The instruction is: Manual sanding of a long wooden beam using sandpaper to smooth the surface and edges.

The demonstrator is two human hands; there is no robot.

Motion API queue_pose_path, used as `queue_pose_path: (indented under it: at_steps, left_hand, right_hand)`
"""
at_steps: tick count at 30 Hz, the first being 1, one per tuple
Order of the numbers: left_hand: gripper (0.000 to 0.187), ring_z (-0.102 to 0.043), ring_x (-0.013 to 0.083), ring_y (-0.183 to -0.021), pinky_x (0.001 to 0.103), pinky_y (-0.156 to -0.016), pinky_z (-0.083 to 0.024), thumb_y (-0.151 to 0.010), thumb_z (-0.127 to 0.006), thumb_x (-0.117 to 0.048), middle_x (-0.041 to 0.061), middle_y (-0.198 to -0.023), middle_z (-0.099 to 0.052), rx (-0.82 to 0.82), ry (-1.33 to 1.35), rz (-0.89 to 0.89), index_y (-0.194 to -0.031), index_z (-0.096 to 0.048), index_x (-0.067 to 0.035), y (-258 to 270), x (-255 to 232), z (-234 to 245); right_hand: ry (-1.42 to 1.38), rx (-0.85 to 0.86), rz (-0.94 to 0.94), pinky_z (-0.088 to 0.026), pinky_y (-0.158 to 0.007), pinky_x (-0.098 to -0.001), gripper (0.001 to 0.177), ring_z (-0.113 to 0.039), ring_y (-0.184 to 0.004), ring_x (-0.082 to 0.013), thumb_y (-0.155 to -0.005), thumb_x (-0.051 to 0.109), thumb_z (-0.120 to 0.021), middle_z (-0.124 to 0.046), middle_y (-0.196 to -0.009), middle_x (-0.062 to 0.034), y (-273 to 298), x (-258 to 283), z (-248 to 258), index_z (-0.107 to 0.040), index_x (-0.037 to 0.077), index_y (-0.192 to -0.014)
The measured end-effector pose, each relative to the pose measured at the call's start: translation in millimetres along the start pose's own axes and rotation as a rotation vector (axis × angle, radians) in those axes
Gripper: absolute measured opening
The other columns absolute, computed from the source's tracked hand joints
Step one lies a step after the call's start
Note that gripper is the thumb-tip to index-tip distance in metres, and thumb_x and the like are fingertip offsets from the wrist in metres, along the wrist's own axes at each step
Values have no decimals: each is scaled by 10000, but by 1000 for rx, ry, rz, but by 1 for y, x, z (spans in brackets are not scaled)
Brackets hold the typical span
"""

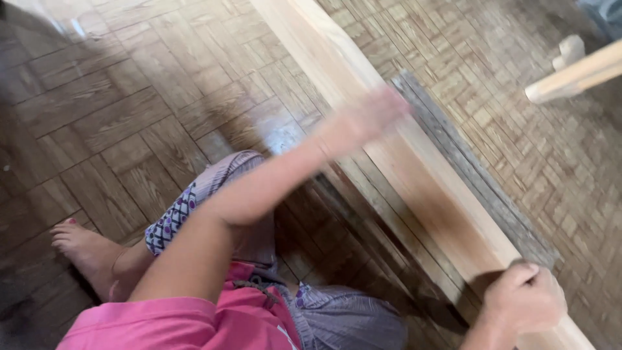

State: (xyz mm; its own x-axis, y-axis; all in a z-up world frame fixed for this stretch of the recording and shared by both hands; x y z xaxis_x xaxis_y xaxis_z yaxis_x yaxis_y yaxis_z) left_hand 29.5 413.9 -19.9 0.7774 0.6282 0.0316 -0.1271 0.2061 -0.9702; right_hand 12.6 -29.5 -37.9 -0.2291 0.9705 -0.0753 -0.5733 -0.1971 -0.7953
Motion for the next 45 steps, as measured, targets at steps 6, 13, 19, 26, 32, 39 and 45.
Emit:
queue_pose_path:
  at_steps: [6, 13, 19, 26, 32, 39, 45]
  left_hand:
    - [431, -558, 353, -1303, 506, -1163, -427, -975, -740, 43, 130, -1343, -652, 104, -429, 426, -1374, -590, -19, 14, 32, 18]
    - [265, -507, 149, -914, 249, -716, -538, -982, -548, -28, 26, -1010, -553, 621, -178, 490, -1240, -543, -86, -33, -105, -108]
    - [569, -487, 272, -1415, 457, -1271, -302, -889, -676, 10, 89, -1478, -559, 488, 74, 101, -1430, -532, -95, -29, -127, -91]
    - [396, -524, 332, -1183, 471, -1089, -402, -1034, -345, -99, 190, -1238, -624, 406, -131, 627, -1294, -624, 10, -16, 10, 49]
    - [282, -614, 379, -1005, 492, -968, -453, -1049, -554, -190, 174, -1057, -743, 171, -401, 674, -1054, -768, -7, -4, 51, 28]
    - [214, -723, 192, -828, 371, -754, -589, -958, -524, -184, -16, -847, -748, 1335, -79, 651, -930, -735, -165, -106, -119, -133]
    - [399, -754, 230, -913, 393, -645, -584, -1043, -414, -406, -24, -1013, -778, 1096, 44, 150, -1049, -762, -209, -97, -145, -193]
  right_hand:
    - [133, -189, -14, -316, -575, -386, 274, -395, -552, -272, -939, 102, -571, -446, -622, -50, 5, -15, -24, -530, 138, -671]
    - [121, -134, 33, -262, -506, -379, 303, -368, -489, -260, -944, 118, -553, -420, -574, -60, -2, -28, -32, -550, 132, -641]
    - [130, -94, 14, -271, -503, -378, 257, -399, -520, -254, -896, 123, -543, -454, -598, -52, 1, -14, -19, -508, 129, -642]
    - [30, -133, 32, -330, -528, -411, 214, -422, -525, -279, -854, 96, -517, -456, -607, -76, -7, 17, 5, -528, 82, -641]
    - [48, -135, -48, -320, -557, -426, 277, -375, -523, -295, -925, 72, -506, -417, -599, -94, -8, 30, 13, -472, 86, -650]
    - [41, -237, -139, -359, -574, -331, 216, -346, -510, -174, -899, -4, -538, -414, -579, 2, 0, 25, 2, -602, 117, -732]
    - [14, -218, -126, -477, -681, -461, 260, -623, -725, -352, -870, 88, -483, -753, -908, -88, 4, 20, 3, -731, 93, -948]
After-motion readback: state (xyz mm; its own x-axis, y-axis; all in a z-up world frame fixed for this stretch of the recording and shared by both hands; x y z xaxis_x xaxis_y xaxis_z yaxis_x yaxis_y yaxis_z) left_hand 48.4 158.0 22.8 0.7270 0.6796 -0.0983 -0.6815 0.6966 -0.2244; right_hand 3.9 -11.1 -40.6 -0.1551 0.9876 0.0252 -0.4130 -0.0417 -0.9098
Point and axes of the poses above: each hand's wrist, its own y-axis away from the middle knuckle, its own z-axis out of the back of the hand, x = y × z, the point moved 3 cm from there along -y, towards the middle knuckle
